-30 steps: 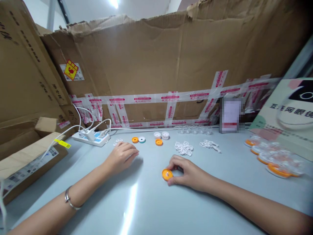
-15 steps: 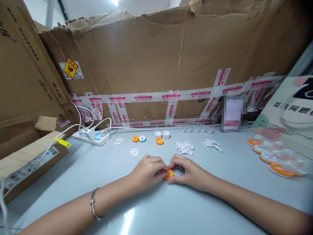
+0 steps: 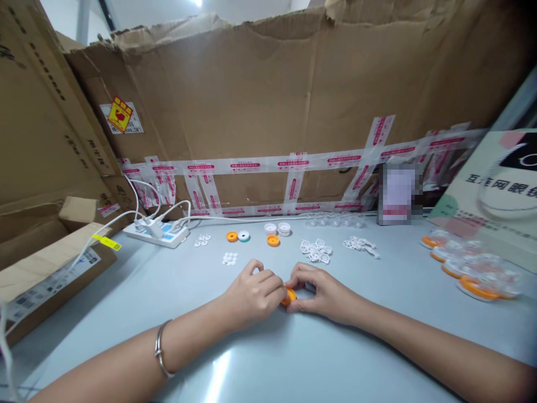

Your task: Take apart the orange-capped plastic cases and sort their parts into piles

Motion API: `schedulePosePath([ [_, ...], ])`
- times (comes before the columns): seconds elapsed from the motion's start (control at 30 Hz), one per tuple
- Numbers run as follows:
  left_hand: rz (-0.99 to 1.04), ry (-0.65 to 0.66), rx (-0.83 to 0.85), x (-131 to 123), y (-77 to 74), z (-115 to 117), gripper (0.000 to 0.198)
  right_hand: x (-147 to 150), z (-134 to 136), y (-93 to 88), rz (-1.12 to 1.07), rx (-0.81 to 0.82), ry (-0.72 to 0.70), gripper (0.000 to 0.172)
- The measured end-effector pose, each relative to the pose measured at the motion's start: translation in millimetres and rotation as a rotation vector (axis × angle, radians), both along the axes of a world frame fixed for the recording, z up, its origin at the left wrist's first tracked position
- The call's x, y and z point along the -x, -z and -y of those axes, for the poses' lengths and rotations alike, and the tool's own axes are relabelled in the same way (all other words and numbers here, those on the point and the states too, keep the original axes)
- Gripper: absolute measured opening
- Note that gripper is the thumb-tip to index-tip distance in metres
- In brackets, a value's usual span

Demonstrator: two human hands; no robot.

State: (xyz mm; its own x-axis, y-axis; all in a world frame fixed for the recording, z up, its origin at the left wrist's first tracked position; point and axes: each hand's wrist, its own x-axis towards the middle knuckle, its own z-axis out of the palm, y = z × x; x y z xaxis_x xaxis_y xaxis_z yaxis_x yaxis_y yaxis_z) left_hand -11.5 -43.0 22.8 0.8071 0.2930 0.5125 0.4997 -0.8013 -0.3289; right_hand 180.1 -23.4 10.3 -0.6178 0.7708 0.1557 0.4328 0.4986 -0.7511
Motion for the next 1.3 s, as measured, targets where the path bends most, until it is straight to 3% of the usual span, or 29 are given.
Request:
schedulePosePath([
  [0.27,-0.014,0.051,-0.027,0.3,-0.2,-0.1,0.021,-0.4,0.5,-0.2,-0.003,0.004,0.002,0.024],
  [0.73,-0.001,0.025,-0.044,-1.5,4.2,-0.7,0.020,1.3,1.2,-0.9,-0.008,-0.003,0.008,0.022],
  [0.97,0.110,0.001,0.039,-3.6,10.0,-6.1,0.023,1.2,0.3,-1.5,0.010,-0.009,0.016,0.024],
  [1.1,0.209,-0.055,0.219,-3.6,11.0,-6.2,0.016,0.7,0.1,-1.4,0.011,-0.018,0.009,0.028],
  [1.3,0.516,-0.188,0.790,-2.1,1.9,-7.3,0.011,0.0,1.3,-1.1,-0.002,0.000,0.011,0.028],
])
